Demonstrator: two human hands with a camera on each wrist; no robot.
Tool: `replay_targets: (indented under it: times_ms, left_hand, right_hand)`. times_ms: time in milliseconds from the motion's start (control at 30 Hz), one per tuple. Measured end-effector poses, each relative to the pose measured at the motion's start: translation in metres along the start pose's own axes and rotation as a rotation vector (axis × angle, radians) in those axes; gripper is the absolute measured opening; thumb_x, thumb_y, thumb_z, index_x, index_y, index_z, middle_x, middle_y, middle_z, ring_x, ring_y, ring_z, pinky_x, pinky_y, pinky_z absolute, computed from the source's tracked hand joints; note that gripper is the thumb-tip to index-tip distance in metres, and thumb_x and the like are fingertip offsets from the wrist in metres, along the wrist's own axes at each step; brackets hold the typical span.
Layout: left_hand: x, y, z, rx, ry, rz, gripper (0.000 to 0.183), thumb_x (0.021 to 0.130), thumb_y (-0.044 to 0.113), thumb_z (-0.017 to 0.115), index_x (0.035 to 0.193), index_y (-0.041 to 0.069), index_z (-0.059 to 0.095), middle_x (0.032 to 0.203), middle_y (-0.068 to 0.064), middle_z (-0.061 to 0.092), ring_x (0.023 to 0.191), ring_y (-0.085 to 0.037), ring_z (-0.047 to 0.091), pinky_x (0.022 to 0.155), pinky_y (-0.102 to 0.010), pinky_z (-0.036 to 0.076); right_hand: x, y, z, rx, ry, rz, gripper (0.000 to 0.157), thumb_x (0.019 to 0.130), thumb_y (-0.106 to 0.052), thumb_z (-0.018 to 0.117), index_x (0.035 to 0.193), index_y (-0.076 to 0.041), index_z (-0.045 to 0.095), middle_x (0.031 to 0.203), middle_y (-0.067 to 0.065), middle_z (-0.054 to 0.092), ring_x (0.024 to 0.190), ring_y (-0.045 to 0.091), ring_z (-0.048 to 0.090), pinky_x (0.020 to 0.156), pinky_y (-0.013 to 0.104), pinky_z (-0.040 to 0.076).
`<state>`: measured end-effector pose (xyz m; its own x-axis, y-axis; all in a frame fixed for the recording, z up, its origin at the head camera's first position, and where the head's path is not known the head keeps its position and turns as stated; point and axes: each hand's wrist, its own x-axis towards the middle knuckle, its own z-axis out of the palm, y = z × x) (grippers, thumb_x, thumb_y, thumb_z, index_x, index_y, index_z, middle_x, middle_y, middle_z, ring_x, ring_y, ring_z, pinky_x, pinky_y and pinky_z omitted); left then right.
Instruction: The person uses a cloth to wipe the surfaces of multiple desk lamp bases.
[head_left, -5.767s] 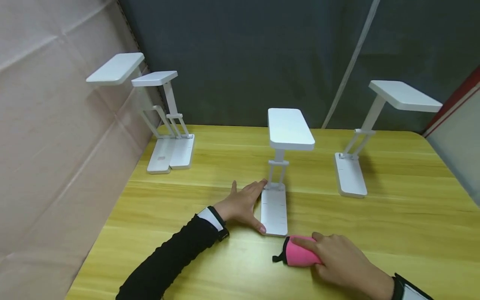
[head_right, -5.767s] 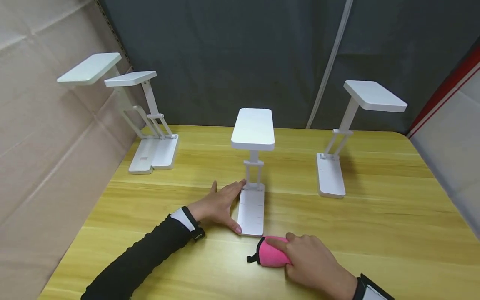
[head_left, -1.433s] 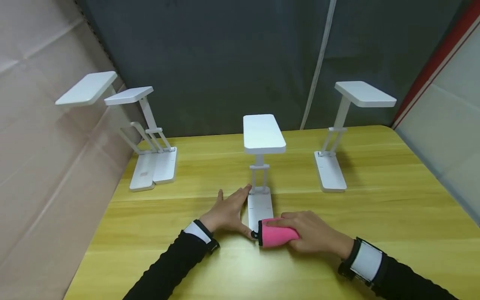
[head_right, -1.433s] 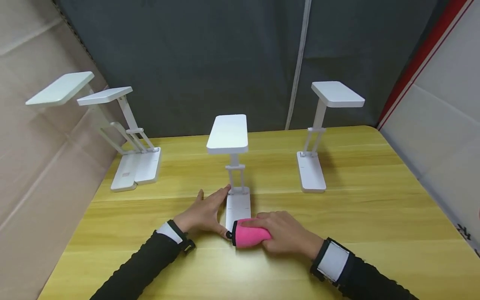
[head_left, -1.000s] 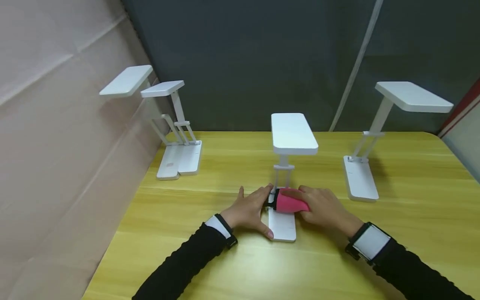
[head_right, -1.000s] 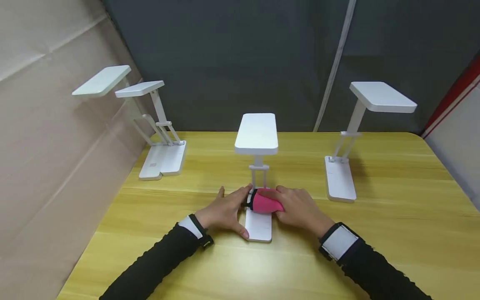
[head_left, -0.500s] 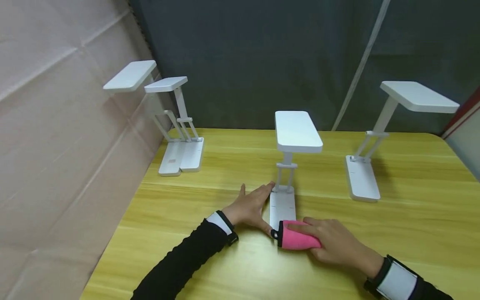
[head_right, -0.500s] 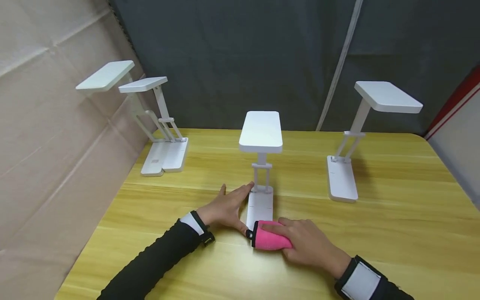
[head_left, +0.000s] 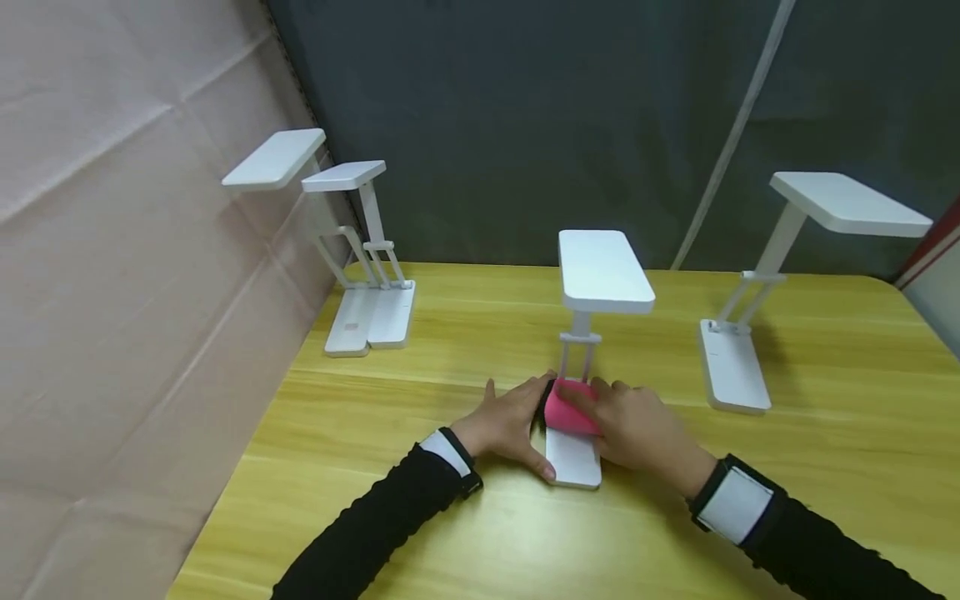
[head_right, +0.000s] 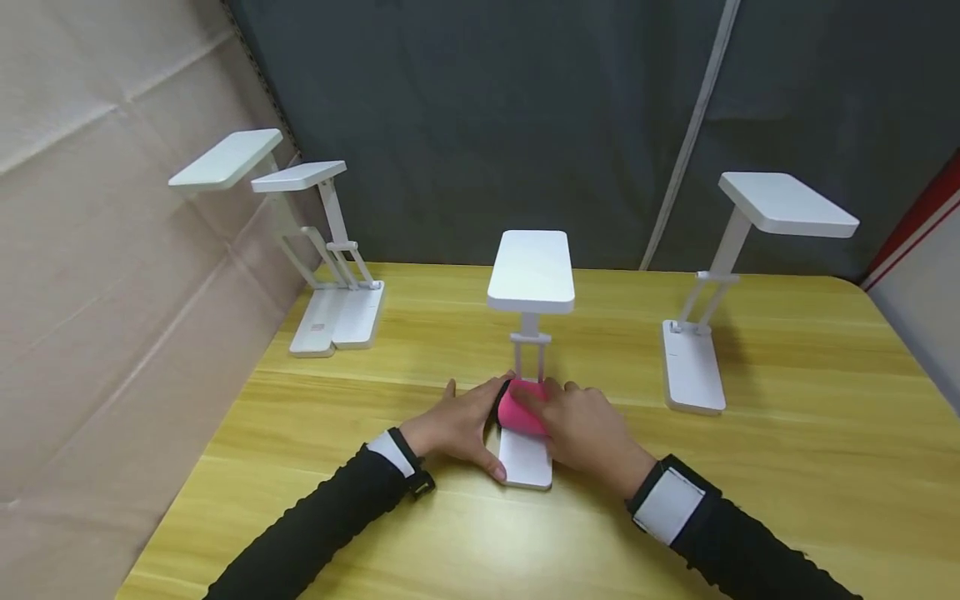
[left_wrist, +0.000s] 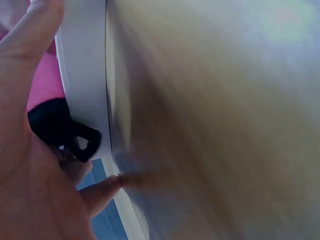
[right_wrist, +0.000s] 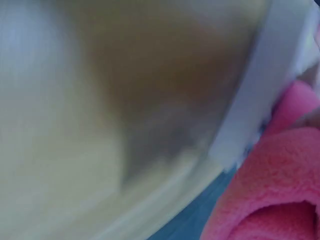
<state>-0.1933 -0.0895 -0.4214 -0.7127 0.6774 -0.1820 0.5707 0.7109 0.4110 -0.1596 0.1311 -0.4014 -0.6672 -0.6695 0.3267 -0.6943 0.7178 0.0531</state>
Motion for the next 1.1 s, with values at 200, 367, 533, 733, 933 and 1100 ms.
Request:
replay_targets:
  times_ms: [200, 367, 533, 733, 933, 1100]
  left_hand:
    - [0.000, 0.002, -0.001, 0.009, 0.005, 0.001, 0.133, 0.048, 0.073, 0.071, 0.142, 0.022, -0.008, 0.149, 0.005, 0.008, 0.134, -0.013, 0.009, 0.097, -0.069, -0.001]
    - [0.000, 0.002, -0.002, 0.015, -0.001, 0.003, 0.136, 0.047, 0.072, 0.072, 0.142, 0.021, -0.009, 0.149, 0.003, 0.007, 0.134, -0.013, 0.008, 0.097, -0.069, -0.002]
    - [0.001, 0.003, 0.000, 0.046, -0.001, -0.017, 0.139, 0.044, 0.071, 0.074, 0.142, 0.021, -0.010, 0.149, 0.003, 0.008, 0.134, -0.012, 0.008, 0.097, -0.068, -0.001]
    - [0.001, 0.001, 0.001, 0.056, -0.004, -0.007, 0.138, 0.044, 0.070, 0.075, 0.142, 0.020, -0.009, 0.149, 0.002, 0.007, 0.134, -0.012, 0.009, 0.097, -0.069, -0.001]
    - [0.000, 0.001, -0.001, 0.034, 0.000, -0.002, 0.136, 0.046, 0.070, 0.074, 0.142, 0.020, -0.008, 0.149, 0.002, 0.007, 0.134, -0.012, 0.009, 0.097, -0.069, -0.001]
    - [0.000, 0.001, 0.000, 0.022, -0.003, 0.007, 0.136, 0.046, 0.072, 0.072, 0.143, 0.020, -0.008, 0.149, 0.002, 0.007, 0.134, -0.013, 0.009, 0.096, -0.070, -0.001]
  right_hand:
    - [-0.008, -0.013, 0.002, -0.022, -0.002, -0.025, 0.062, 0.065, -0.023, 0.071, 0.124, -0.017, 0.050, 0.085, 0.009, 0.056, 0.051, 0.018, 0.048, 0.037, 0.024, 0.035]
    - [-0.021, -0.022, -0.004, 0.025, -0.075, -0.007, 0.066, 0.062, -0.017, 0.067, 0.125, -0.021, 0.049, 0.083, 0.006, 0.056, 0.050, 0.010, 0.040, 0.038, 0.020, 0.029]
    - [-0.034, -0.030, -0.006, 0.074, -0.112, 0.008, 0.069, 0.061, -0.015, 0.066, 0.127, -0.022, 0.049, 0.083, 0.006, 0.057, 0.050, 0.007, 0.037, 0.038, 0.020, 0.029]
    - [-0.047, -0.030, -0.016, 0.204, -0.191, 0.026, 0.067, 0.061, -0.014, 0.066, 0.125, -0.029, 0.050, 0.094, 0.006, 0.060, 0.054, 0.004, 0.040, 0.044, 0.022, 0.035]
    - [-0.046, -0.008, -0.021, 0.268, -0.150, 0.051, 0.068, 0.065, -0.015, 0.066, 0.128, -0.032, 0.047, 0.090, 0.001, 0.059, 0.055, 0.002, 0.036, 0.047, 0.020, 0.034]
    - [-0.033, 0.024, -0.010, 0.195, -0.122, 0.128, 0.065, 0.068, -0.014, 0.062, 0.129, -0.028, 0.046, 0.078, -0.006, 0.047, 0.054, 0.006, 0.036, 0.044, 0.021, 0.031]
